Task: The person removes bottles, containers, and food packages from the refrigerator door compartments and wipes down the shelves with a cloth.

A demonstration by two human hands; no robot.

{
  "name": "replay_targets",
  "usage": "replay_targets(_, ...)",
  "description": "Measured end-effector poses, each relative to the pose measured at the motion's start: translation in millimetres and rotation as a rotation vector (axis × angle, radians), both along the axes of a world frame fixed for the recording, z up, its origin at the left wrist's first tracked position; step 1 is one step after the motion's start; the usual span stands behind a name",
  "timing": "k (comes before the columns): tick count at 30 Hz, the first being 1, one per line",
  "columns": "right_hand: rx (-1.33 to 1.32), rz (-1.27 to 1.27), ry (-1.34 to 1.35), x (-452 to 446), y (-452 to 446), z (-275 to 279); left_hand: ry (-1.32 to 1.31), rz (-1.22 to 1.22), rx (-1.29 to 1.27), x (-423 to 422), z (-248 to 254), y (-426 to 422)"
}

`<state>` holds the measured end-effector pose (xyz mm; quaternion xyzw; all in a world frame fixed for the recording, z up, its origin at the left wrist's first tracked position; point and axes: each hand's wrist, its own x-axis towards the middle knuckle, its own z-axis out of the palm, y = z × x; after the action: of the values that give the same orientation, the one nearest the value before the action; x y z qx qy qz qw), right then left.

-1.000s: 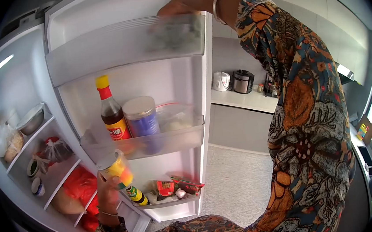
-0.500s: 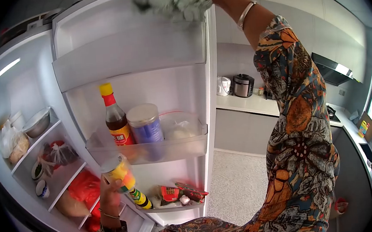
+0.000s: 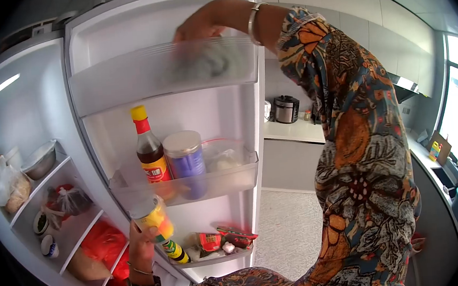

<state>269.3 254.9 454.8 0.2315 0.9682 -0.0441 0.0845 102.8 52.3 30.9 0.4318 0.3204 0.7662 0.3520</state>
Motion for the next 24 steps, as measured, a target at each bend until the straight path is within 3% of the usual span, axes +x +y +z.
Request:
replay_targets(3, 0.139, -0.129, 0.040, 18, 23, -7, 0.014, -0.034, -0.025, -3, -1, -3)
replay_targets(10, 0.447, -0.307, -0.267, 9, 12, -12, -0.002, -0.006, -0.013, -11, -13, 7)
replay_targets(13, 0.833, -0.277, -0.463, -1, -1, -13, -0.021, -0.016, -0.004, -10, -14, 6)
replay_targets(16, 1.006, -0.242, -0.510, -6, -10, -12, -0.022, -0.008, -0.005, -8, -10, 5)
replay_targets(20, 1.214, -0.414, -0.464, 7, -50, -2, -0.035, -0.008, -0.005, -10, -15, 8)
replay_targets(24, 1.336, -0.550, -0.329, 59, -38, 43, -0.032, -0.012, -0.015, -11, -14, 7)
